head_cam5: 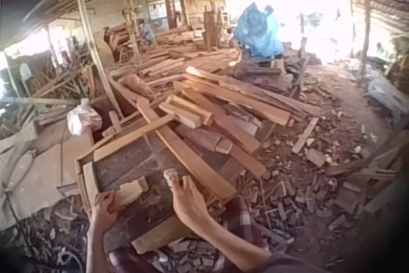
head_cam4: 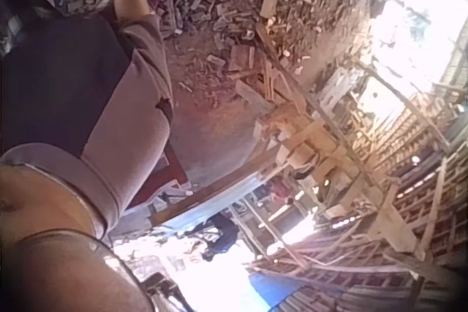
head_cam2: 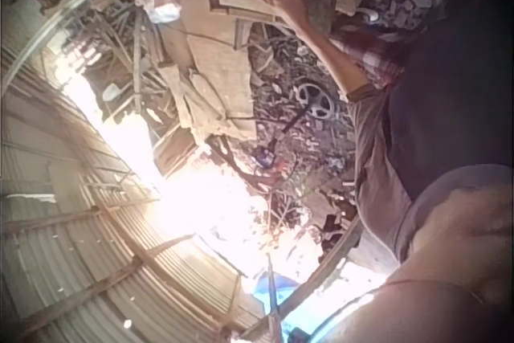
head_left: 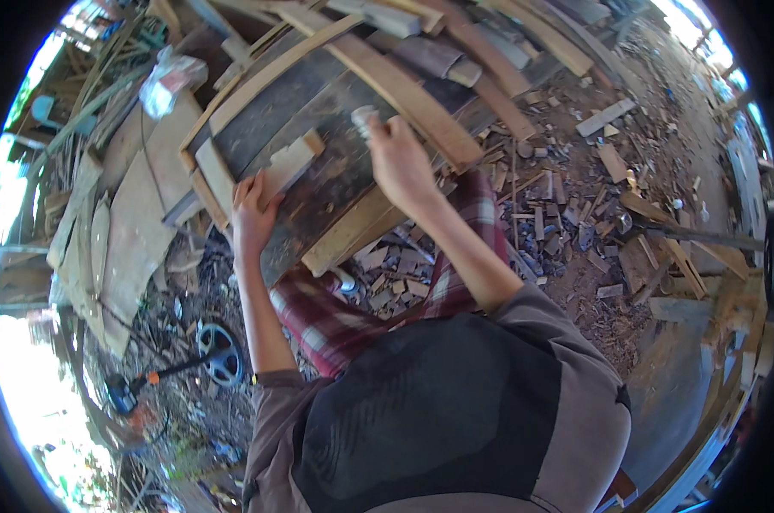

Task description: Saw a small piece of wood and measure it with a ruler and pencil.

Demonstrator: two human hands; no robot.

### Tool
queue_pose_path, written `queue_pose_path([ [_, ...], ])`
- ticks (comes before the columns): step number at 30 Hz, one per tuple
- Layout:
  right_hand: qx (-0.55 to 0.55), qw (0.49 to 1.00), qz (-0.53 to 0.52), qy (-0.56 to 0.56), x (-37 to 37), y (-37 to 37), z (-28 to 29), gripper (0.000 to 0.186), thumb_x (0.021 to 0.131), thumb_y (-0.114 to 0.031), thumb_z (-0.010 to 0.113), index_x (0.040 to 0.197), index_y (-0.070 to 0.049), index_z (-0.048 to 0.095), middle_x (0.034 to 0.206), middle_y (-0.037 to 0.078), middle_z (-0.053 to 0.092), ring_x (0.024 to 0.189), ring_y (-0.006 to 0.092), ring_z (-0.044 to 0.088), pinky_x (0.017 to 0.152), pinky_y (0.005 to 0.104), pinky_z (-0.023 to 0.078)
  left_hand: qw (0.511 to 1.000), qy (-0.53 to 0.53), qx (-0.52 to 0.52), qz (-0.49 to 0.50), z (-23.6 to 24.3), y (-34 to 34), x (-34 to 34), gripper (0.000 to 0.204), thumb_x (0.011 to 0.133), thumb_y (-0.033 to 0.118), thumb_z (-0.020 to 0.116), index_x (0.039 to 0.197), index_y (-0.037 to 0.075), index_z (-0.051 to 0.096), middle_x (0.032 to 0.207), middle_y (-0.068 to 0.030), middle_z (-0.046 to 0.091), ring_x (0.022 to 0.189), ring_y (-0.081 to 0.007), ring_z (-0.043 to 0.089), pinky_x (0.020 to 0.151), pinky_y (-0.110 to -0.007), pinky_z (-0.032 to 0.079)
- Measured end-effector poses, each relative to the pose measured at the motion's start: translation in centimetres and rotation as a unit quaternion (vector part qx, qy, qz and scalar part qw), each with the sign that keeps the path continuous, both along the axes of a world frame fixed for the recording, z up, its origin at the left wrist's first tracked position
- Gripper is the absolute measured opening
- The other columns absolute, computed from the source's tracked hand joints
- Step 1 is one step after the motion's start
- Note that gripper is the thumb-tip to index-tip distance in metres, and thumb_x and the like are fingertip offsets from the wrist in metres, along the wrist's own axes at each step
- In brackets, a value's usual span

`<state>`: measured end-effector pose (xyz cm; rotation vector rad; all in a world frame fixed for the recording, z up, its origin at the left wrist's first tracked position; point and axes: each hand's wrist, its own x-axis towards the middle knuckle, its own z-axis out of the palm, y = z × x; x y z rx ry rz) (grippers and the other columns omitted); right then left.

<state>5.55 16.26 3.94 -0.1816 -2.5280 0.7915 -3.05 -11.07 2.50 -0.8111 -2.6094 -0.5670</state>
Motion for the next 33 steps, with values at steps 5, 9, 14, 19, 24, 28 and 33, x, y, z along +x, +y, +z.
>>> queue_pose_path([
  [5, 0.051, 0.998, -0.01, 0.044, -0.7, 0.4, -2.1, 0.043, 0.089, -0.003, 0.054, 0.132, -0.001, 0.051, 0.1, 0.016, 0.05, 0.097, 0.0327, 0.056, 0.08, 0.0411, 0.051, 0.997, -0.057, -0.023, 0.037, 0.3, 0.2, 1.6, 0.056, 0.081, 0.015, 0.073, 0.132, 0.001, 0.056, 0.126, -0.0168, 0.057, 0.117, -0.0335, 0.053, 0.099, -0.04, 0.044],
  [9, 0.066, 0.995, -0.021, 0.067, 0.4, 0.9, -2.5, 0.041, 0.088, -0.002, 0.056, 0.129, -0.001, 0.054, 0.101, 0.015, 0.05, 0.097, 0.0319, 0.055, 0.081, 0.04, 0.05, 0.999, -0.042, 0.008, -0.003, 0.0, 0.2, 2.3, 0.057, 0.078, 0.012, 0.075, 0.131, 0.001, 0.057, 0.121, -0.0188, 0.059, 0.112, -0.0349, 0.055, 0.097, -0.042, 0.044],
  [14, 0.07, 0.996, 0.011, 0.051, 0.6, 2.0, -2.5, 0.041, 0.08, 0.0, 0.06, 0.12, 0.005, 0.058, 0.104, 0.018, 0.051, 0.099, 0.0314, 0.053, 0.083, 0.038, 0.049, 0.998, -0.055, 0.025, 0.034, 0.8, 1.5, 3.3, 0.058, 0.077, 0.009, 0.075, 0.131, 0.0, 0.056, 0.118, -0.0198, 0.062, 0.112, -0.0348, 0.054, 0.097, -0.042, 0.044],
  [19, -0.086, 0.963, 0.17, -0.189, -1.2, 5.8, 5.6, 0.032, 0.096, -0.026, 0.061, 0.114, -0.001, 0.067, 0.108, 0.018, 0.063, 0.081, 0.024, 0.061, 0.075, 0.0364, 0.053, 0.998, -0.044, 0.003, 0.046, 0.5, 0.8, 3.1, 0.057, 0.076, 0.006, 0.075, 0.13, 0.0, 0.057, 0.118, -0.0204, 0.063, 0.113, -0.0343, 0.054, 0.097, -0.041, 0.045],
  [24, 0.018, 0.999, 0.028, 0.03, -10.6, 17.0, 10.2, 0.025, 0.091, -0.016, 0.055, 0.11, -0.009, 0.07, 0.102, 0.015, 0.071, 0.096, 0.0271, 0.069, 0.086, 0.0371, 0.053, 0.997, -0.036, 0.006, 0.061, 1.0, 0.3, 4.2, 0.056, 0.073, 0.003, 0.075, 0.127, -0.001, 0.058, 0.122, -0.0168, 0.063, 0.112, -0.0344, 0.054, 0.097, -0.041, 0.045],
  [28, 0.163, 0.973, -0.155, 0.049, -17.7, 37.8, 4.5, 0.03, 0.086, -0.016, 0.056, 0.112, -0.01, 0.07, 0.108, 0.019, 0.068, 0.101, 0.0355, 0.066, 0.088, 0.0443, 0.052, 0.999, -0.033, 0.025, 0.014, 1.0, 2.7, 2.6, 0.056, 0.072, 0.004, 0.075, 0.126, -0.001, 0.059, 0.121, -0.0166, 0.064, 0.111, -0.0354, 0.055, 0.098, -0.041, 0.045],
  [33, 0.266, 0.934, -0.226, -0.079, -20.2, 38.5, 0.8, 0.026, 0.087, -0.019, 0.059, 0.11, -0.015, 0.071, 0.109, 0.02, 0.067, 0.103, 0.0381, 0.064, 0.09, 0.0473, 0.051, 0.994, -0.065, 0.008, 0.088, 1.5, 1.6, 4.1, 0.056, 0.072, 0.007, 0.076, 0.125, -0.001, 0.059, 0.122, -0.0168, 0.063, 0.114, -0.0355, 0.055, 0.099, -0.041, 0.045],
])
